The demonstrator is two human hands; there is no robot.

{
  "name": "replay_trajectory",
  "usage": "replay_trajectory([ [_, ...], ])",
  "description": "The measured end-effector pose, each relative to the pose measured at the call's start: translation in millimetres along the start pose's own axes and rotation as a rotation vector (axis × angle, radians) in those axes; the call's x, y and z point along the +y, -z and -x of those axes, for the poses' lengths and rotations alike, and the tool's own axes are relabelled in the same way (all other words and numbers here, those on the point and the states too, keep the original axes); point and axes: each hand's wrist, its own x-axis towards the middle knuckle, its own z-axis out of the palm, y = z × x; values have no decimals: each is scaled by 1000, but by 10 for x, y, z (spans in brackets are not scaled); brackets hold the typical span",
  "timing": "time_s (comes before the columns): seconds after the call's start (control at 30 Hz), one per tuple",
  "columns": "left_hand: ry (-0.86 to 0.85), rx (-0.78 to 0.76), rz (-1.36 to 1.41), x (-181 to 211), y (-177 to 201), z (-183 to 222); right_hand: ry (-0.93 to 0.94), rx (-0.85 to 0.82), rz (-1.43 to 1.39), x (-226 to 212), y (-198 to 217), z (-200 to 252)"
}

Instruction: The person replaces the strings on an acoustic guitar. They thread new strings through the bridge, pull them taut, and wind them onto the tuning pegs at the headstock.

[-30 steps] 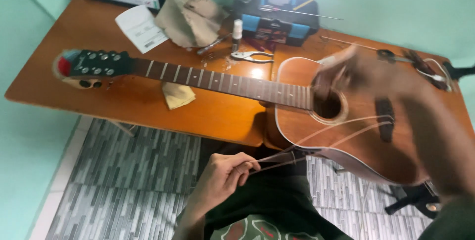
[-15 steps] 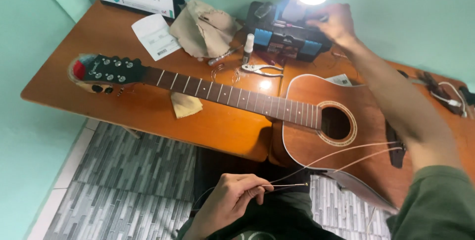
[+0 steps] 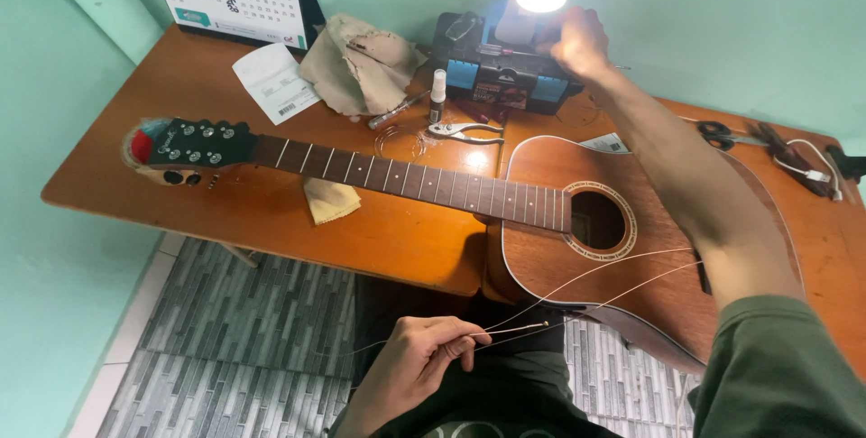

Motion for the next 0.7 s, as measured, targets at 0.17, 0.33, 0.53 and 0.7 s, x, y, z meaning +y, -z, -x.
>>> replay_trajectory([
  [0.17, -15, -3, 0, 26, -2, -23, -91, -112, -50, -81, 123, 51],
  [0.33, 1, -11, -16, -29, -32, 2, -105, -171, 29, 69, -21, -104],
  [0.53, -14, -28, 14, -25, -20, 12, -181, -11, 41, 83, -73, -54],
  [0.7, -49, -12, -6, -59, -26, 3, -215, 42, -160, -100, 228, 247],
])
